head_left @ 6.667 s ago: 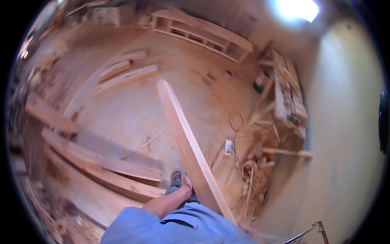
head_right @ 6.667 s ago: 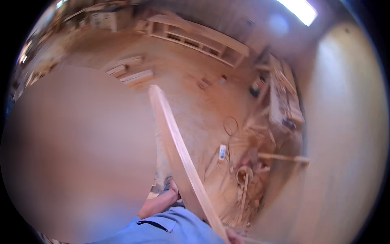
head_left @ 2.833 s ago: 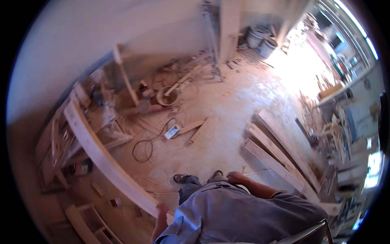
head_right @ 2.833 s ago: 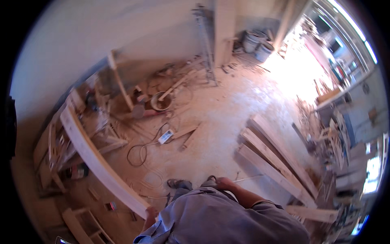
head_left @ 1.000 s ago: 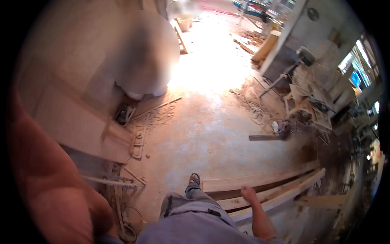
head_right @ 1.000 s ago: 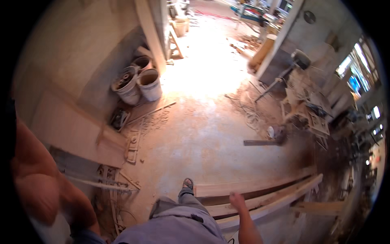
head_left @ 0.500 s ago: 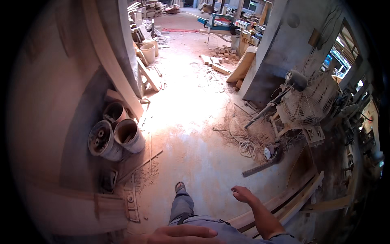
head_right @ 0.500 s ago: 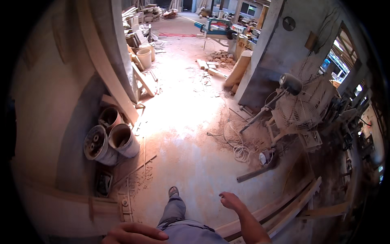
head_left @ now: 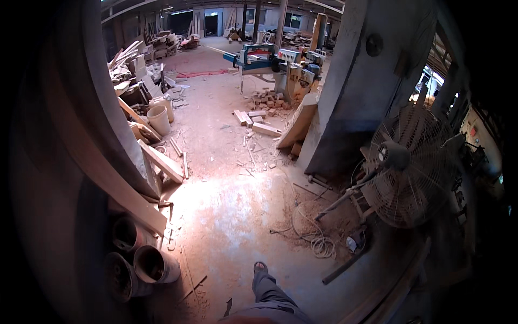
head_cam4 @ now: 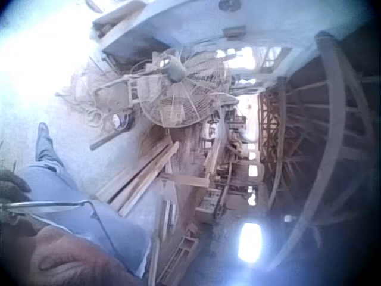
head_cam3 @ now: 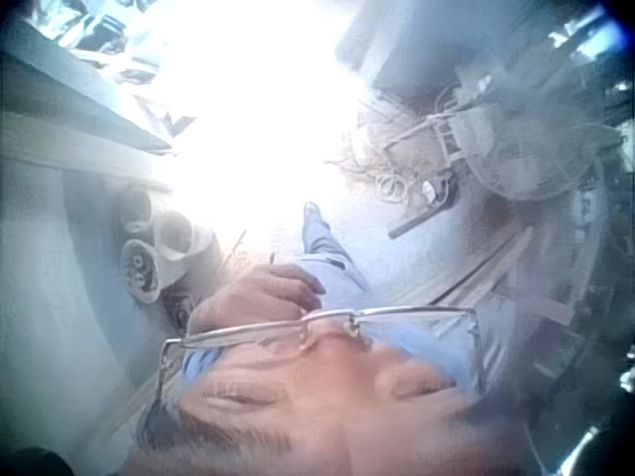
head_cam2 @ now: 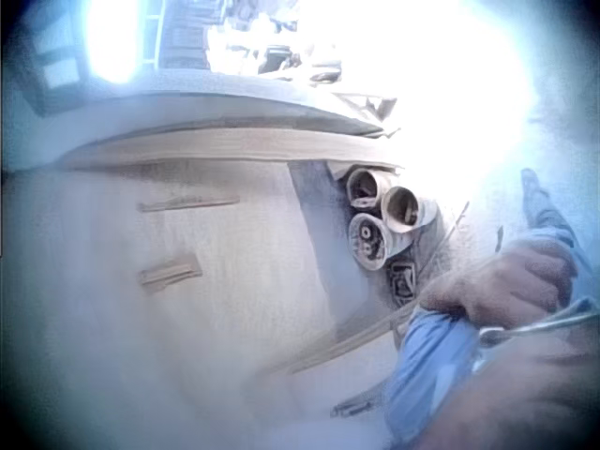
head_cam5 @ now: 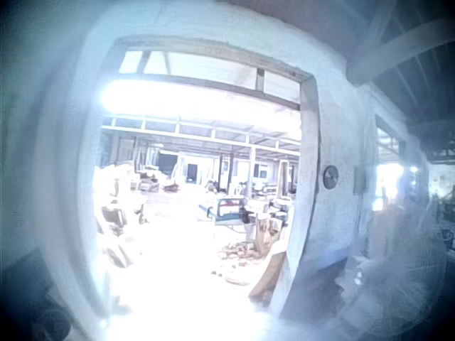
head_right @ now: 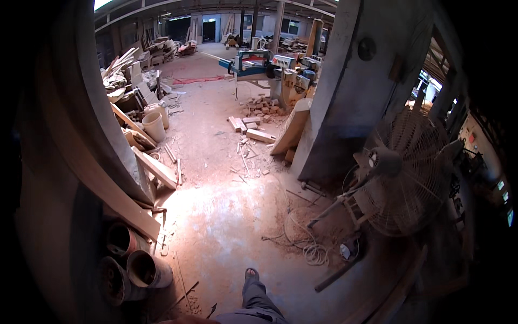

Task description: The person carries a long wooden plank to a workbench, then uses a hammer and chisel to carve a mortise into a wooden frame. They repeatedly test fit a wooden dowel into the mortise, apply glue from a bucket, and continue hammering the dowel into place.

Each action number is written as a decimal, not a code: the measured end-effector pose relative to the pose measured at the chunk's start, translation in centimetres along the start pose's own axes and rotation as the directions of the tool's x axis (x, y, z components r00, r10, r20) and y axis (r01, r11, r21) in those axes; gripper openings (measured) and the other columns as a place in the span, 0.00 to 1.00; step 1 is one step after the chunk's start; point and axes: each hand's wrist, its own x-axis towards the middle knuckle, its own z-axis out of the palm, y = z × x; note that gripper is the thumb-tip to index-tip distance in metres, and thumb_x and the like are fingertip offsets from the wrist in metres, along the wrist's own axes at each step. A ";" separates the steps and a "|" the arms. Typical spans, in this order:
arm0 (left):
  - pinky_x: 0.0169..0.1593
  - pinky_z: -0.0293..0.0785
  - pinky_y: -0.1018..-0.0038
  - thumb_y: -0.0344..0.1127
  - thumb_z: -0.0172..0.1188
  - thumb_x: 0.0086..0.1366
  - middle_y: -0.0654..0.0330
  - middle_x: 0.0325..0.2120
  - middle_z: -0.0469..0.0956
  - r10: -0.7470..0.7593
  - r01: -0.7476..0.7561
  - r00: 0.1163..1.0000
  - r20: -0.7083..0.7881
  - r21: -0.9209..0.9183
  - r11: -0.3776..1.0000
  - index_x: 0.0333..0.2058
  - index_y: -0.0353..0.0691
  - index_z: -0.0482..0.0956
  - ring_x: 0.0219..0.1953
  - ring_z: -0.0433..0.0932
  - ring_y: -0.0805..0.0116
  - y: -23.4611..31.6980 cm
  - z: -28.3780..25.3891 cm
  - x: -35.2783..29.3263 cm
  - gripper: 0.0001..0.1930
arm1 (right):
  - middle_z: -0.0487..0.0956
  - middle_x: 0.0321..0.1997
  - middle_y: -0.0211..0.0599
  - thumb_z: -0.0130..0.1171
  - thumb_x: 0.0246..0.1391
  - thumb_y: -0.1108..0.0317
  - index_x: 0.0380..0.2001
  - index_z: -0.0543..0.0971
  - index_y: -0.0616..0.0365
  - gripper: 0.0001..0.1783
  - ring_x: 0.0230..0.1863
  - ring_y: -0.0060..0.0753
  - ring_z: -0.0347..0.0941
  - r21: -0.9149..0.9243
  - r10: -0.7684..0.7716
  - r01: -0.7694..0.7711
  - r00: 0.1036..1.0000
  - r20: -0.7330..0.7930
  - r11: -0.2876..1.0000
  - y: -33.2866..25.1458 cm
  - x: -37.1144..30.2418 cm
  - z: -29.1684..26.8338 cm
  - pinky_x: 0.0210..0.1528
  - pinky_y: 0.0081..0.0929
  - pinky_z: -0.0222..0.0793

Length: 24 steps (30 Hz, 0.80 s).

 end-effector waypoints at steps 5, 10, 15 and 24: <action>0.27 0.67 0.59 0.44 0.51 0.72 0.56 0.18 0.72 -0.005 -0.011 0.989 -0.148 -0.111 0.994 0.19 0.40 0.71 0.18 0.71 0.61 -5.6 -10.3 8.0 0.22 | 0.84 0.50 0.45 0.58 0.51 0.54 0.48 0.84 0.49 0.23 0.54 0.48 0.79 0.197 -0.134 0.162 0.980 -0.147 0.967 -9.8 8.4 -17.9 0.58 0.41 0.73; 0.40 0.76 0.54 0.37 0.61 0.64 0.55 0.22 0.78 -0.314 0.359 0.916 -0.251 0.160 0.920 0.22 0.35 0.77 0.29 0.80 0.54 -6.0 -21.8 9.7 0.14 | 0.84 0.50 0.50 0.58 0.48 0.62 0.51 0.84 0.56 0.25 0.55 0.48 0.79 0.476 0.104 0.244 0.798 -0.593 0.845 -17.8 15.2 -47.1 0.60 0.38 0.72; 0.44 0.77 0.51 0.39 0.63 0.64 0.55 0.20 0.78 -0.379 0.406 0.910 -0.170 0.169 0.898 0.24 0.34 0.79 0.31 0.83 0.53 -8.3 -33.8 9.3 0.15 | 0.85 0.42 0.49 0.60 0.50 0.65 0.46 0.84 0.63 0.21 0.46 0.42 0.82 0.592 0.246 0.423 0.631 -0.736 0.686 -19.8 22.0 -65.2 0.52 0.35 0.75; 0.26 0.71 0.65 0.42 0.54 0.72 0.58 0.20 0.76 0.133 -0.168 0.921 -0.366 -0.066 0.984 0.25 0.40 0.78 0.20 0.73 0.57 -8.8 -51.3 9.2 0.17 | 0.84 0.48 0.49 0.60 0.50 0.61 0.50 0.83 0.60 0.24 0.51 0.46 0.80 0.356 0.073 0.021 0.966 -0.248 0.934 -33.8 20.7 -59.8 0.54 0.38 0.73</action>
